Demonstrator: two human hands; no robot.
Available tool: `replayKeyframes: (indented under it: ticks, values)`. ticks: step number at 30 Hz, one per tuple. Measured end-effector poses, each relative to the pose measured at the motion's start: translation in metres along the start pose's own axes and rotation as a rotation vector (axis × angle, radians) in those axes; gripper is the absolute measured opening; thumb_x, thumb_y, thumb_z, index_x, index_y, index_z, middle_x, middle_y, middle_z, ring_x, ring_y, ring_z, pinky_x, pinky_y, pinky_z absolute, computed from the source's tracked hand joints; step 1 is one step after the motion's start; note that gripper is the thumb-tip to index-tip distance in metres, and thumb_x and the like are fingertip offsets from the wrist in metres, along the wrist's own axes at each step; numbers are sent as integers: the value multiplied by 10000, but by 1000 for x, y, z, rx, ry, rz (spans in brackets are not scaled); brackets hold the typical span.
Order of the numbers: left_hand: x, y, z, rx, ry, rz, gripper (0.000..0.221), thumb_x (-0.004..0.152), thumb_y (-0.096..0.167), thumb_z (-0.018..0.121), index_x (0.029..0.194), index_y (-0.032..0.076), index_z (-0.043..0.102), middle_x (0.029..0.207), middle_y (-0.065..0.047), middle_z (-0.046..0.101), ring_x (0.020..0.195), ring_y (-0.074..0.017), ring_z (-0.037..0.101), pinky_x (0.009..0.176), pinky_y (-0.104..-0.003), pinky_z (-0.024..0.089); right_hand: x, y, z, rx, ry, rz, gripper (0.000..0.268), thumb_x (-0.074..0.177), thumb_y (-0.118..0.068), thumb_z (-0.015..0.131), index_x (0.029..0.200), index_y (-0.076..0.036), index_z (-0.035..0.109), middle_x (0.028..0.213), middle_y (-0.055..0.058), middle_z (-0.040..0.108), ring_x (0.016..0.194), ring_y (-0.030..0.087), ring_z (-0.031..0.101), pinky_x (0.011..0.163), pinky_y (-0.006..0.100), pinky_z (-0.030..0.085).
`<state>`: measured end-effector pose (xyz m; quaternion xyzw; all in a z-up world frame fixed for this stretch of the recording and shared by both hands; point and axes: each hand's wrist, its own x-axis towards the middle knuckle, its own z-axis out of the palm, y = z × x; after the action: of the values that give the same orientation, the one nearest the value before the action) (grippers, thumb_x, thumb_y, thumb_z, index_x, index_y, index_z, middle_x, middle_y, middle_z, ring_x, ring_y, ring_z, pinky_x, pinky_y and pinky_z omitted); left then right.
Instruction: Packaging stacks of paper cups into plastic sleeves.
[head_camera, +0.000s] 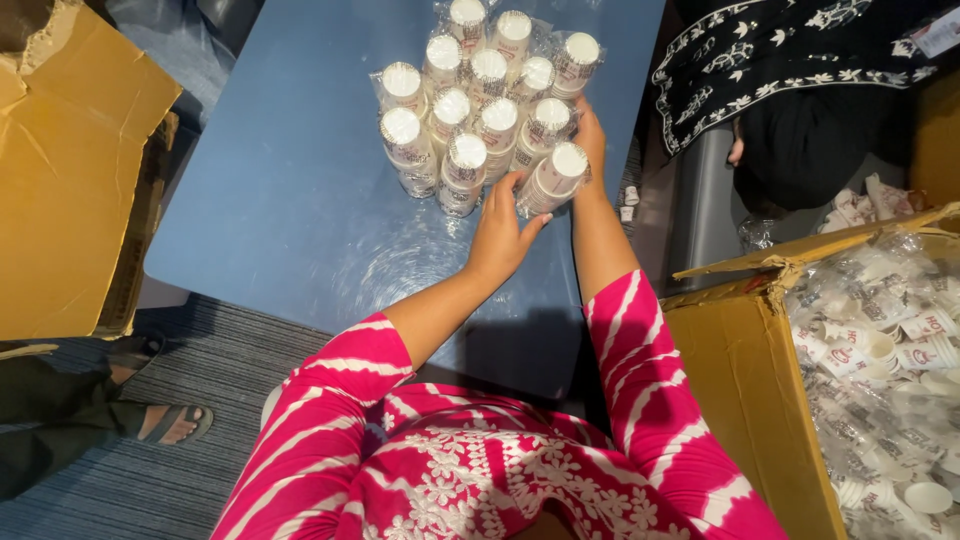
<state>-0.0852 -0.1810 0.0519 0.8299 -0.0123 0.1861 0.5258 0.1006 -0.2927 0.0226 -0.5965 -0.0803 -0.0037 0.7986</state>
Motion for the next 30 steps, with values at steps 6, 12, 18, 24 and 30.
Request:
replayKeyframes:
  ticks: [6, 12, 18, 24, 30]
  values:
    - [0, -6, 2, 17, 9, 46, 691, 877, 156, 801, 1427, -12, 417, 1352, -248, 562, 1282, -414, 546, 1074, -471, 448, -2, 16, -33, -214, 25, -177, 494, 1045, -152, 600, 1489, -7, 440, 1416, 117, 535, 1251, 178, 527, 1041, 351, 469]
    - [3, -1, -2, -37, -11, 20, 666, 863, 148, 805, 1400, -9, 444, 1323, -243, 585, 1253, -407, 573, 1050, -459, 466, -93, -24, -44, 43, -69, -253, 546, 1106, -381, 613, 1485, -9, 486, 1290, 104, 544, 1145, 176, 518, 1042, 342, 423]
    - [0, -5, -2, 16, -44, 69, 720, 841, 117, 817, 1419, -9, 408, 1331, -257, 580, 1260, -430, 553, 1047, -474, 453, -147, -50, -28, -412, -292, -232, 646, 915, -213, 778, 1436, -34, 442, 1259, 38, 519, 1123, 142, 490, 1040, 308, 432]
    - [-2, -7, 0, -102, -84, 24, 744, 864, 86, 767, 1475, -1, 350, 1420, -265, 566, 1313, -422, 561, 1059, -457, 485, -131, -26, -43, -515, -115, -217, 539, 893, -16, 790, 1373, -19, 544, 1214, 46, 560, 1047, 137, 550, 911, 298, 497]
    - [-2, 2, -5, -9, -169, 37, 684, 883, 113, 750, 1472, 28, 413, 1376, -264, 594, 1280, -447, 566, 1041, -473, 471, -134, -47, -29, -444, -131, -277, 671, 856, 48, 767, 1438, 8, 436, 1329, 72, 538, 1147, 131, 547, 876, 253, 509]
